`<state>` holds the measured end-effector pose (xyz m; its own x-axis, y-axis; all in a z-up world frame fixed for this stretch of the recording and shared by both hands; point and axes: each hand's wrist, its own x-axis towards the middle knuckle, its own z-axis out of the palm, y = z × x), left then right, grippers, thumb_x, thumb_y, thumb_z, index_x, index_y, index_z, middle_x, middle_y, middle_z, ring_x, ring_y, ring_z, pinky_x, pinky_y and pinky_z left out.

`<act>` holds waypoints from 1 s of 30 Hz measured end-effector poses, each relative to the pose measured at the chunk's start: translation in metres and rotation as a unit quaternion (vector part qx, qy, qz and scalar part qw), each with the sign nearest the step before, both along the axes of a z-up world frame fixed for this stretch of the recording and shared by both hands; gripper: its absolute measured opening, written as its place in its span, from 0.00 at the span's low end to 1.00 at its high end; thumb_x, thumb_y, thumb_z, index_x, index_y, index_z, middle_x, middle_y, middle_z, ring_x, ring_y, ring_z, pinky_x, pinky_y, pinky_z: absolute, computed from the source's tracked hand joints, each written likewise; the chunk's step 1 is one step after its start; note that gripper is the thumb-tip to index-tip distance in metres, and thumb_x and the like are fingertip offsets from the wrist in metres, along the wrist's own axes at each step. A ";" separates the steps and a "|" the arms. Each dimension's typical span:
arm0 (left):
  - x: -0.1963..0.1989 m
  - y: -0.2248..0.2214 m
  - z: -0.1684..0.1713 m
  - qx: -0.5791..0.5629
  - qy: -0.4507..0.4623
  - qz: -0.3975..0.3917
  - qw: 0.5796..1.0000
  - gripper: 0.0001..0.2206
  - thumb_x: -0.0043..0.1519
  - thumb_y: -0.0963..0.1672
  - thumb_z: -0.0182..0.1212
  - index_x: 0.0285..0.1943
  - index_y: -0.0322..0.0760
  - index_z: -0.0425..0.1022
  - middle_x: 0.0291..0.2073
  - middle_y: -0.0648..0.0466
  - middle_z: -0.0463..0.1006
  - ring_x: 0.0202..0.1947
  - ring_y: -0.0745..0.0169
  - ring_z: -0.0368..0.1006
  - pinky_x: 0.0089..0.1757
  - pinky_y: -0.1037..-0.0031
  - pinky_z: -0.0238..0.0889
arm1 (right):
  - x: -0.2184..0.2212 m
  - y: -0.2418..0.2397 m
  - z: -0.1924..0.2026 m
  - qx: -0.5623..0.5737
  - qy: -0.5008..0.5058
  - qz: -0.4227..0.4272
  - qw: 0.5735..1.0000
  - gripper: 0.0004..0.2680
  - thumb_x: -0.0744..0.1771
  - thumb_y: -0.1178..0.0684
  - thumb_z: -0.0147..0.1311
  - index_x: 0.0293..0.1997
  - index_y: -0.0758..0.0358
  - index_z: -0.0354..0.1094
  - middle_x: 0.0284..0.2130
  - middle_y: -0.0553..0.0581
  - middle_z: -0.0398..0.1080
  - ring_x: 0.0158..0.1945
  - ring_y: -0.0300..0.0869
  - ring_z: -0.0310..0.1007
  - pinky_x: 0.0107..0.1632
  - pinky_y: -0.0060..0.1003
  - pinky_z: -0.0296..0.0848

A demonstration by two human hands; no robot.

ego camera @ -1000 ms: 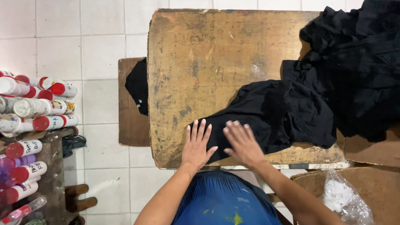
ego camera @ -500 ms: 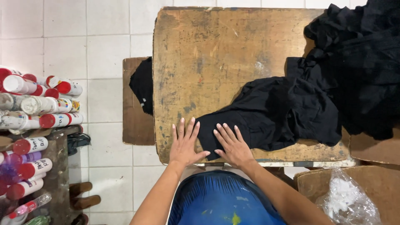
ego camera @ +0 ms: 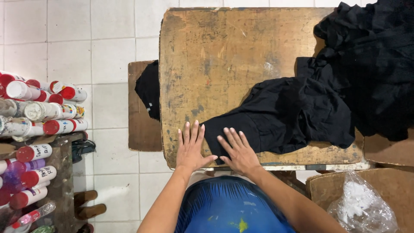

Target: Applying labels to black shirts using a hand iron on a production table.

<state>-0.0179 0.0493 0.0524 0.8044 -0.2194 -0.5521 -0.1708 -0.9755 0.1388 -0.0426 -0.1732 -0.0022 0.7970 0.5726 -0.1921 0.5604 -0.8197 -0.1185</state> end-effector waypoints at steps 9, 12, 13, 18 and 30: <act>0.003 -0.003 0.012 0.001 0.027 0.003 1.000 0.55 0.53 0.68 0.53 0.82 0.46 0.32 0.80 0.48 0.25 0.78 0.38 0.19 0.70 0.41 0.19 | -0.007 -0.018 -0.016 -0.005 -0.028 -0.028 0.999 0.31 0.68 0.28 0.38 0.78 0.52 0.38 0.77 0.59 0.35 0.79 0.51 0.32 0.75 0.57 0.32; 0.003 -0.011 0.026 -0.022 0.021 0.011 0.999 0.52 0.57 0.65 0.54 0.82 0.44 0.31 0.79 0.44 0.24 0.77 0.34 0.18 0.69 0.40 0.21 | -0.004 -0.018 -0.011 -0.010 -0.026 -0.024 0.999 0.31 0.68 0.28 0.37 0.78 0.52 0.38 0.77 0.57 0.35 0.79 0.50 0.32 0.75 0.57 0.33; -0.001 -0.014 0.023 -0.022 0.020 0.009 1.000 0.52 0.57 0.65 0.54 0.82 0.44 0.31 0.79 0.44 0.24 0.77 0.34 0.18 0.69 0.40 0.21 | -0.003 -0.018 -0.010 -0.010 -0.028 -0.025 0.999 0.31 0.68 0.28 0.37 0.78 0.52 0.38 0.77 0.57 0.35 0.79 0.50 0.32 0.75 0.57 0.33; -0.021 -0.019 0.007 -0.041 0.003 -0.074 0.996 0.37 0.66 0.60 0.38 0.82 0.52 0.35 0.80 0.56 0.27 0.78 0.40 0.20 0.69 0.41 0.17 | -0.004 -0.022 -0.008 -0.019 -0.031 -0.021 0.999 0.31 0.68 0.28 0.38 0.79 0.50 0.36 0.78 0.54 0.34 0.79 0.48 0.30 0.76 0.54 0.31; -0.078 0.036 -0.013 -0.024 -0.092 0.103 0.990 0.41 0.67 0.63 0.27 0.80 0.36 0.25 0.78 0.42 0.20 0.76 0.39 0.14 0.67 0.45 0.15 | -0.034 -0.048 0.028 0.068 0.002 -0.059 0.996 0.29 0.70 0.38 0.42 0.78 0.60 0.35 0.77 0.62 0.28 0.79 0.54 0.22 0.75 0.53 0.28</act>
